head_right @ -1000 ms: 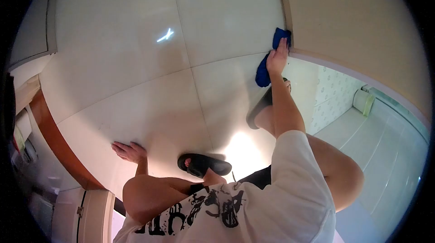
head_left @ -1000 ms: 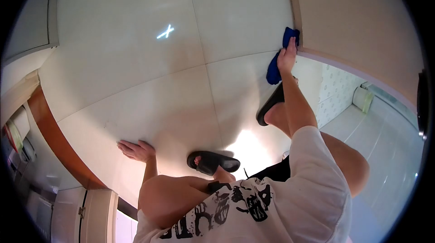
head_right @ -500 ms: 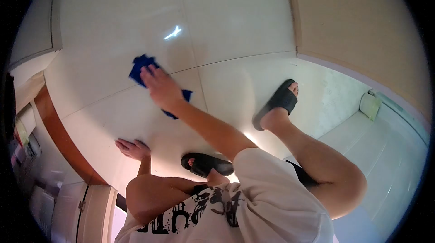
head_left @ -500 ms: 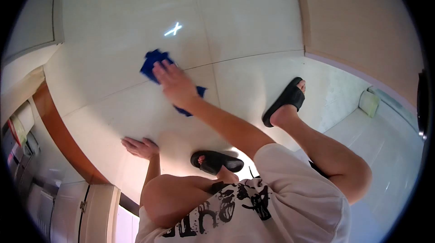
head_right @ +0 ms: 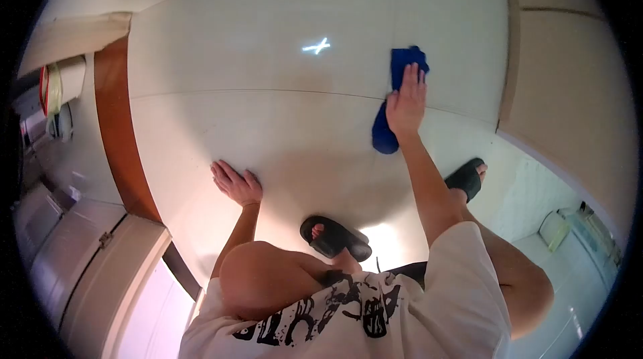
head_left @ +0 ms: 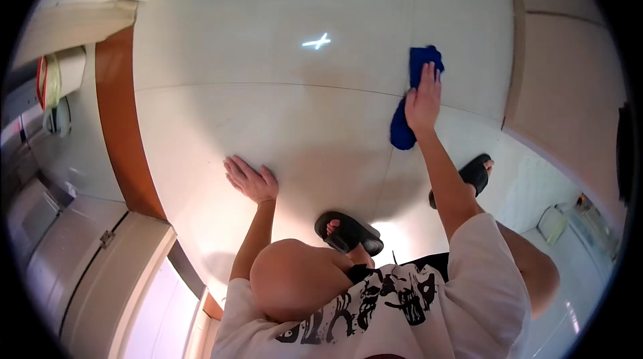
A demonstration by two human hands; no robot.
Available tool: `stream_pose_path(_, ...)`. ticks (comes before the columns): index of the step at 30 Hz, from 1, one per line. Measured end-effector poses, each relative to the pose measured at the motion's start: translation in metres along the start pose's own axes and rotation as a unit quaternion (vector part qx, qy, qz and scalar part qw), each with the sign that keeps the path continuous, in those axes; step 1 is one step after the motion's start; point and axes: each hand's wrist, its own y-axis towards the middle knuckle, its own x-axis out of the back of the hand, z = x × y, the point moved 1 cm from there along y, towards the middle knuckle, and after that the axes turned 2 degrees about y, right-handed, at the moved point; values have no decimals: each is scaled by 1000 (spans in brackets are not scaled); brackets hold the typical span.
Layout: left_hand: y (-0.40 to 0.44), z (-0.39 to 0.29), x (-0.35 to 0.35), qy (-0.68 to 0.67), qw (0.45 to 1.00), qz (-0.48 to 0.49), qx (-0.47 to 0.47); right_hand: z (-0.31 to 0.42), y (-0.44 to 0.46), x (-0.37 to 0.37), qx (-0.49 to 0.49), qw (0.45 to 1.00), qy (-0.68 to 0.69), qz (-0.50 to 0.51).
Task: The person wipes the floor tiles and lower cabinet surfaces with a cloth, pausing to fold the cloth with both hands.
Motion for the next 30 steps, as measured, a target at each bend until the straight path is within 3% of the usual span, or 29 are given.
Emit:
stream_pose_path(3,0,3,-1,-16,1000,-3,4,18,0,-16,-13,999,-36,-15)
stream_pose_path(7,0,8,-2,-39,999,-18,12,92,2,-37,119,991,1,63)
stream_pose_path(11,-3,43,5,-108,987,-95,68,165,7,-60,226,967,7,121)
stream_pose_path(16,34,187,15,42,944,-152,291,220,24,-85,339,926,-12,167)
stream_pose_path(19,43,218,11,87,921,-30,379,253,40,-100,383,907,-7,174)
stream_pose_path(20,40,224,8,52,934,-80,345,271,48,-108,398,900,1,176)
stream_pose_path(24,46,221,15,26,930,-13,367,340,83,-141,457,874,10,165)
stream_pose_path(30,48,218,18,23,933,-5,360,439,102,-186,544,820,8,178)
